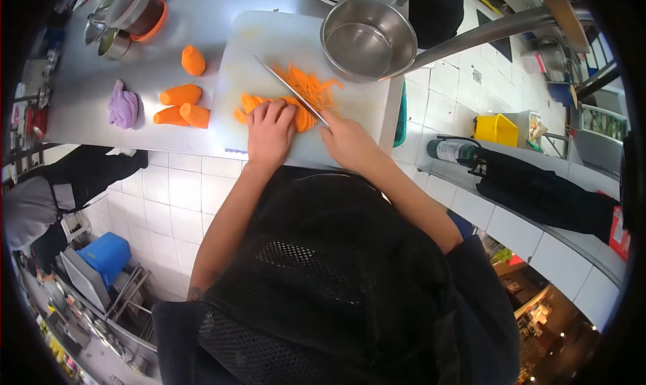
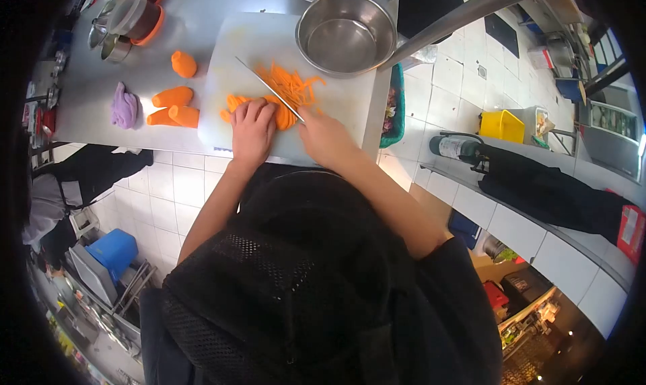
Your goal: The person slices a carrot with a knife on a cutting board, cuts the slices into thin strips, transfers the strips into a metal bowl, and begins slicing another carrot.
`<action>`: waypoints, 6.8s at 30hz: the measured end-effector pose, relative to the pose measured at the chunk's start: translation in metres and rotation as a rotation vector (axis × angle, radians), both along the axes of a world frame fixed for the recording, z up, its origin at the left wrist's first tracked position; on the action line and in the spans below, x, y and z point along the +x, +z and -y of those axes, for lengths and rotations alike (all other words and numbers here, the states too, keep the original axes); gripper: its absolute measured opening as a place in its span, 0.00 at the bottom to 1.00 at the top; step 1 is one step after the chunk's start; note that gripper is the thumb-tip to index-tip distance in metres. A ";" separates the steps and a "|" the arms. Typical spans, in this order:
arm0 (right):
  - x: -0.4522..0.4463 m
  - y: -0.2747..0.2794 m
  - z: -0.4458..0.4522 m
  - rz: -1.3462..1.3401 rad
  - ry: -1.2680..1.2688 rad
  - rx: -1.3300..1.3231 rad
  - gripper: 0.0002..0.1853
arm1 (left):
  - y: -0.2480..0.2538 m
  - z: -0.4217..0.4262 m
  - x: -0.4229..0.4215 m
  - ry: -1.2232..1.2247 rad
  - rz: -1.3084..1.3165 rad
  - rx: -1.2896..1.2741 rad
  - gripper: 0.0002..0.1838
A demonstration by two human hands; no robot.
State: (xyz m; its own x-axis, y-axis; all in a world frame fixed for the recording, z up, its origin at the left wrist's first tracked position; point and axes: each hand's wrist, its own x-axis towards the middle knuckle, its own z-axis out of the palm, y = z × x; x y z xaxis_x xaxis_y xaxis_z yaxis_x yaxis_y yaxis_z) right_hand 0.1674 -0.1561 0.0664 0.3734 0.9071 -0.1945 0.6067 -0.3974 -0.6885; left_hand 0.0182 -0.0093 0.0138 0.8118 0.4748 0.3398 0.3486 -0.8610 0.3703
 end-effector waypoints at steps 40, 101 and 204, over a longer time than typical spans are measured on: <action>-0.008 0.036 -0.021 0.041 0.018 -0.234 0.10 | -0.008 0.004 0.005 0.070 -0.003 0.038 0.14; -0.030 -0.013 -0.019 0.050 -0.133 -0.085 0.13 | -0.005 -0.011 0.000 -0.012 -0.025 0.039 0.16; -0.067 0.108 -0.010 0.020 -0.044 -0.439 0.17 | -0.010 -0.031 -0.001 -0.015 0.002 -0.058 0.13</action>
